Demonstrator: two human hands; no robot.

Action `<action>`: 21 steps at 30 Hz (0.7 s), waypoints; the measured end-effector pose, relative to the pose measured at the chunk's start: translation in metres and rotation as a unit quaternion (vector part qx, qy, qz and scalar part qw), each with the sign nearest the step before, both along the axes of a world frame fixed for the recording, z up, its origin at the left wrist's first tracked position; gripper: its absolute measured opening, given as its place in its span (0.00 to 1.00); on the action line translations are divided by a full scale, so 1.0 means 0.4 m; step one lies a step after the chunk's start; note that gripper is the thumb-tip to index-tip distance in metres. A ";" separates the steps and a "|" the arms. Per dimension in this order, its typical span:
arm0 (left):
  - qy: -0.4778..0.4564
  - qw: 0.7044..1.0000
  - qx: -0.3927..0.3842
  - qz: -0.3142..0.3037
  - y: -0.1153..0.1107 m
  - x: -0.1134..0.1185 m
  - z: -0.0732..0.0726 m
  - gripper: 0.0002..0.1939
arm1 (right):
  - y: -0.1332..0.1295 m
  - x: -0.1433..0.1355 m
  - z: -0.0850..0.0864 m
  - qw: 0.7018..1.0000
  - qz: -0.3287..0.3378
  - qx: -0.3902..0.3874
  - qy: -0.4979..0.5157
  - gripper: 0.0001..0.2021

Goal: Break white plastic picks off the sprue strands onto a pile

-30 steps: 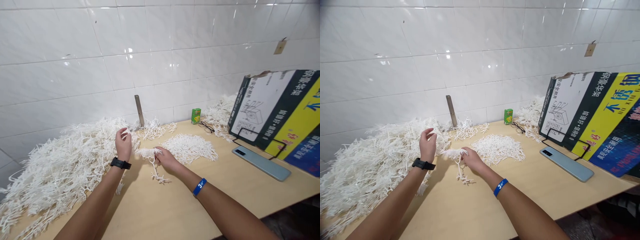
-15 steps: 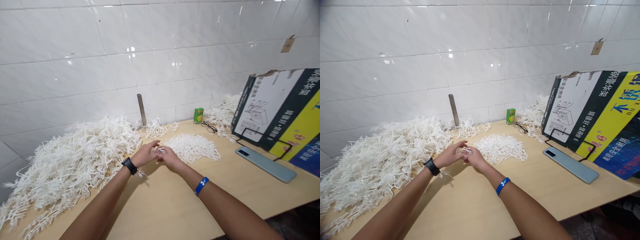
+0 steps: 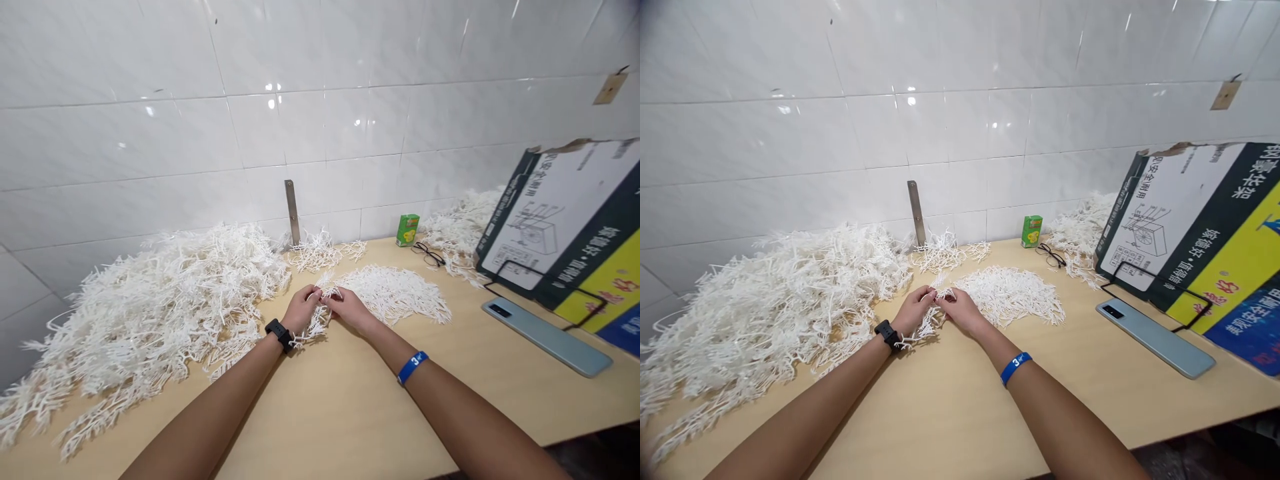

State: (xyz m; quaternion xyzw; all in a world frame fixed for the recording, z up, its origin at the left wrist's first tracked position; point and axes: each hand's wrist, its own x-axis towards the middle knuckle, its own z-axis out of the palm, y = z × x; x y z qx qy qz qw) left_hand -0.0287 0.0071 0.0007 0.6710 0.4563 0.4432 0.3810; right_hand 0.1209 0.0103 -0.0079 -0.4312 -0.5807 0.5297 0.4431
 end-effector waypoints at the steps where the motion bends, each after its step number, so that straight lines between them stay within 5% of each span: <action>1: -0.014 1.000 0.002 -0.003 -0.002 0.002 -0.006 0.20 | 0.000 -0.001 0.000 1.000 -0.005 0.004 -0.012 0.17; 6: -0.065 0.998 -0.002 -0.009 -0.001 0.005 -0.016 0.21 | -0.009 -0.004 0.010 0.999 -0.005 -0.003 -0.032 0.11; 12: -0.158 0.986 -0.053 -0.025 0.015 0.003 -0.029 0.26 | -0.005 0.000 -0.002 0.997 0.032 0.038 -0.052 0.20; 21: -0.177 0.968 -0.150 -0.096 -0.015 0.000 0.000 0.35 | -0.010 0.006 -0.003 0.996 0.065 0.022 -0.058 0.21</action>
